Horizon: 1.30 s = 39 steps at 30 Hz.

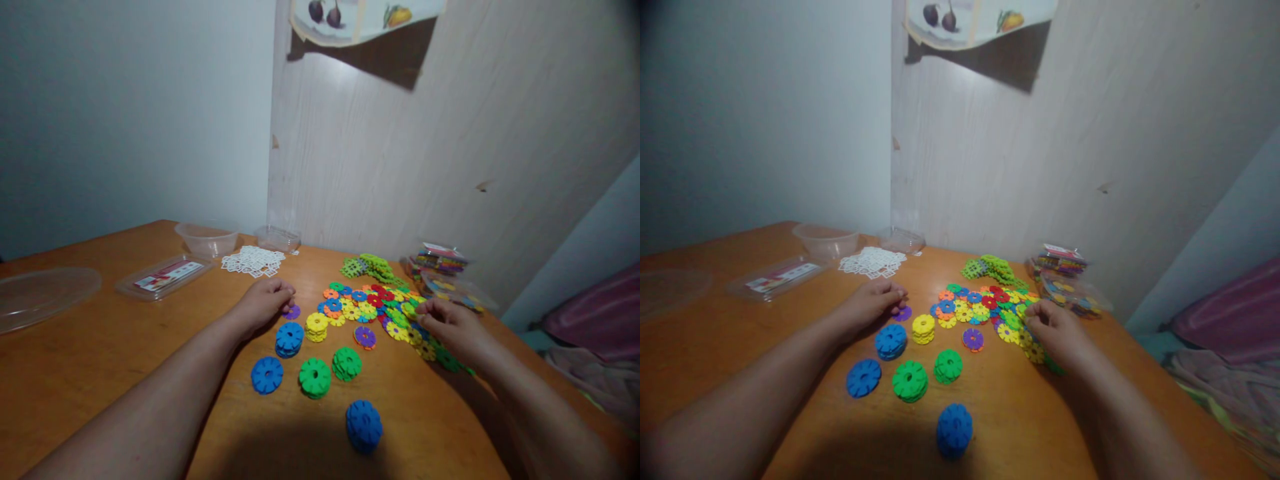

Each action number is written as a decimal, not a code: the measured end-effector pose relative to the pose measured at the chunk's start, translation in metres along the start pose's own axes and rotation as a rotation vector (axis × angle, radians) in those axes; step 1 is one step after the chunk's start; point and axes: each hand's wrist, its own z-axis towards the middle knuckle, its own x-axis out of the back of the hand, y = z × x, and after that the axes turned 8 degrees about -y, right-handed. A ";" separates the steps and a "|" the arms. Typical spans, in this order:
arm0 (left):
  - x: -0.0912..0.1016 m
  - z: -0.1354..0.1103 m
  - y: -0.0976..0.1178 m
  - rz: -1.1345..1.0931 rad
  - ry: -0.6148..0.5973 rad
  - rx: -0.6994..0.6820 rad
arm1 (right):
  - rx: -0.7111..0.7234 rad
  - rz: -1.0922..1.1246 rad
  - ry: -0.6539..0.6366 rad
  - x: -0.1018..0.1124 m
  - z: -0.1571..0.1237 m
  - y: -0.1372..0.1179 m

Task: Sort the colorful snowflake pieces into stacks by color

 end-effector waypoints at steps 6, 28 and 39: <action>0.002 0.001 -0.002 0.031 -0.002 0.009 | -0.009 -0.183 -0.040 0.009 0.007 0.028; 0.005 0.003 -0.009 0.099 0.003 -0.010 | 0.035 -0.686 0.018 -0.016 0.005 0.000; 0.003 0.002 -0.003 0.082 -0.003 -0.007 | 0.253 -0.526 0.063 -0.022 -0.012 -0.024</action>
